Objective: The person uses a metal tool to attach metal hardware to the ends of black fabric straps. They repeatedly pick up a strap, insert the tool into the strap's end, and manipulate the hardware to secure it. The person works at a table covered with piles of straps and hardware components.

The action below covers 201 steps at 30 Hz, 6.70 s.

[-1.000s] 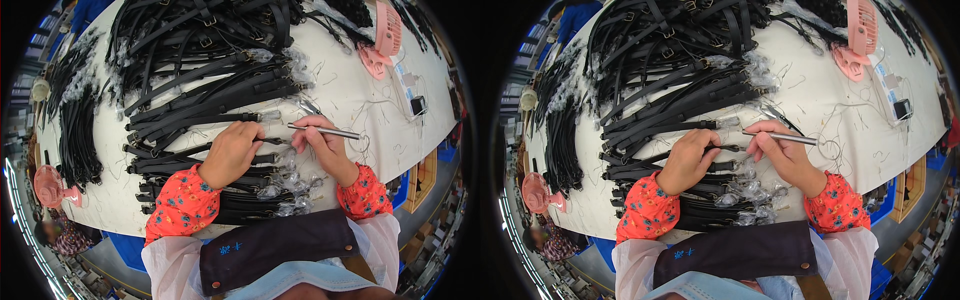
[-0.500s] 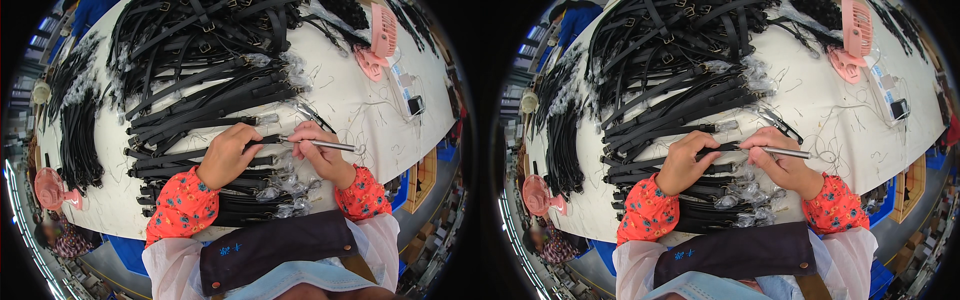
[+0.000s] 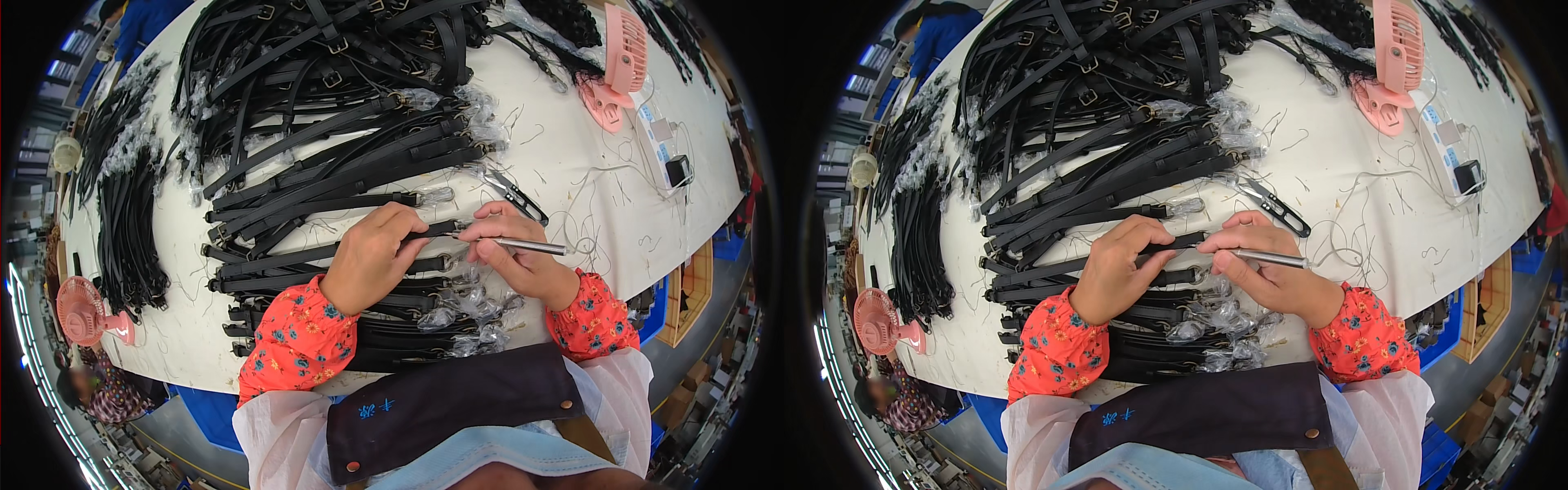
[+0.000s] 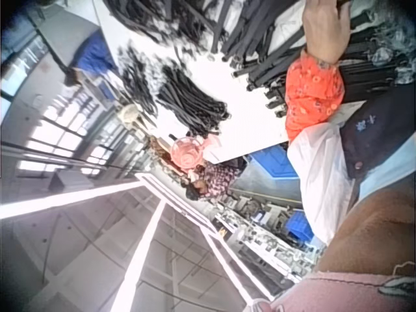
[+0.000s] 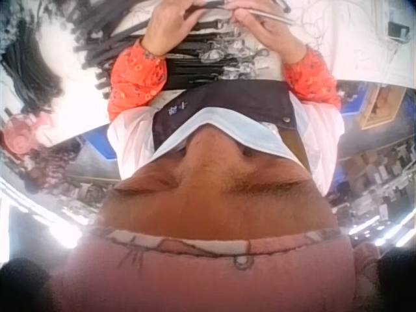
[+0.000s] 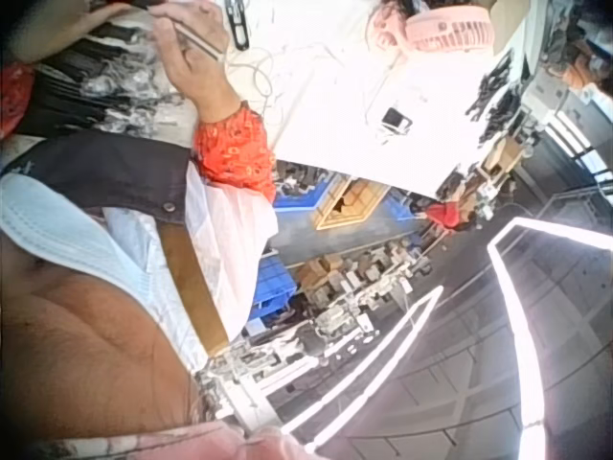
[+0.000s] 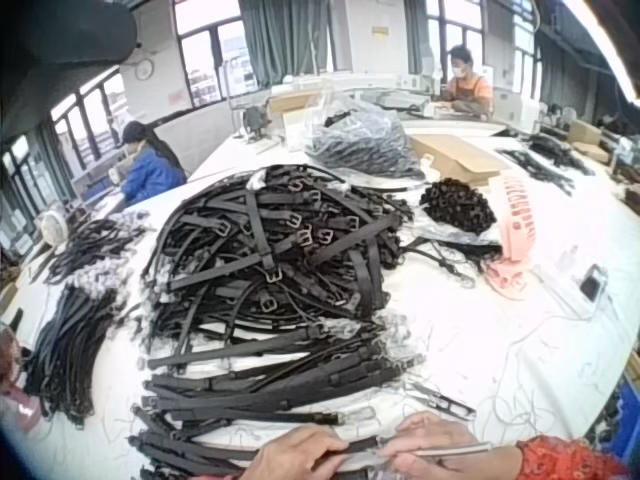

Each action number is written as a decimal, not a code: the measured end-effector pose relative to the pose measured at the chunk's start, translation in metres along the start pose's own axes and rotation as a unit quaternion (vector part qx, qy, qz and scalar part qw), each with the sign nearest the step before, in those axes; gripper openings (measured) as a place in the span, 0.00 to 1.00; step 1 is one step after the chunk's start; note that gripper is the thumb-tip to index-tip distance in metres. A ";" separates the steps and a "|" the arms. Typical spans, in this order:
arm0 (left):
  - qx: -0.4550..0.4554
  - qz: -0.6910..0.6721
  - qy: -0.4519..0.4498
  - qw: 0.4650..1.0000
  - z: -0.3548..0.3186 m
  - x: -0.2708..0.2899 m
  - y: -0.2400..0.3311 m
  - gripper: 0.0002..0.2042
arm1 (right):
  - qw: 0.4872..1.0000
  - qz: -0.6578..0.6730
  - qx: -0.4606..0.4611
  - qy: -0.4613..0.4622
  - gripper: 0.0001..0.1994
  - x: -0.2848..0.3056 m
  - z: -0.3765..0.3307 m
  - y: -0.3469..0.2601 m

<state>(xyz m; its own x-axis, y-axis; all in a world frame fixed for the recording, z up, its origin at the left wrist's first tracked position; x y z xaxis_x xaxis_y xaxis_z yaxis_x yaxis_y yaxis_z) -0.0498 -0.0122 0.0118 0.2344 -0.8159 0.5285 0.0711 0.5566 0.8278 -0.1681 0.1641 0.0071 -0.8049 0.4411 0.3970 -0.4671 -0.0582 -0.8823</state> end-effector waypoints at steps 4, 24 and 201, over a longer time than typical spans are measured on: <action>0.000 0.001 0.000 1.000 0.000 0.000 0.001 0.10 | 1.000 0.005 -0.008 -0.002 0.10 -0.001 -0.001 0.002; 0.001 0.003 -0.005 1.000 0.001 0.000 0.002 0.11 | 1.000 0.012 -0.021 0.015 0.10 0.000 -0.003 0.005; -0.058 0.070 -0.061 0.994 0.014 -0.025 0.010 0.14 | 0.979 -0.186 0.016 0.076 0.16 -0.002 0.003 0.007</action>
<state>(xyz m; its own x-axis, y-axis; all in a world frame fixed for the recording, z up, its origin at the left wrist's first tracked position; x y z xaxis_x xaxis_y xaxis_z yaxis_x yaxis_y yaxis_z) -0.0687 0.0116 0.0097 0.1311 -0.7376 0.6624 0.1584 0.6752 0.7205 -0.1710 0.1597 0.0008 -0.5139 0.5650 0.6455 -0.7309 0.1056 -0.6743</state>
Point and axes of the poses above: each hand's wrist, its own z-axis towards the middle knuckle, its own x-axis out of the back of the hand, y = z × x, the point moved 5 cm from there along z, towards the middle knuckle, and after that the axes turned 6 degrees about -z, right-handed, at the moved point
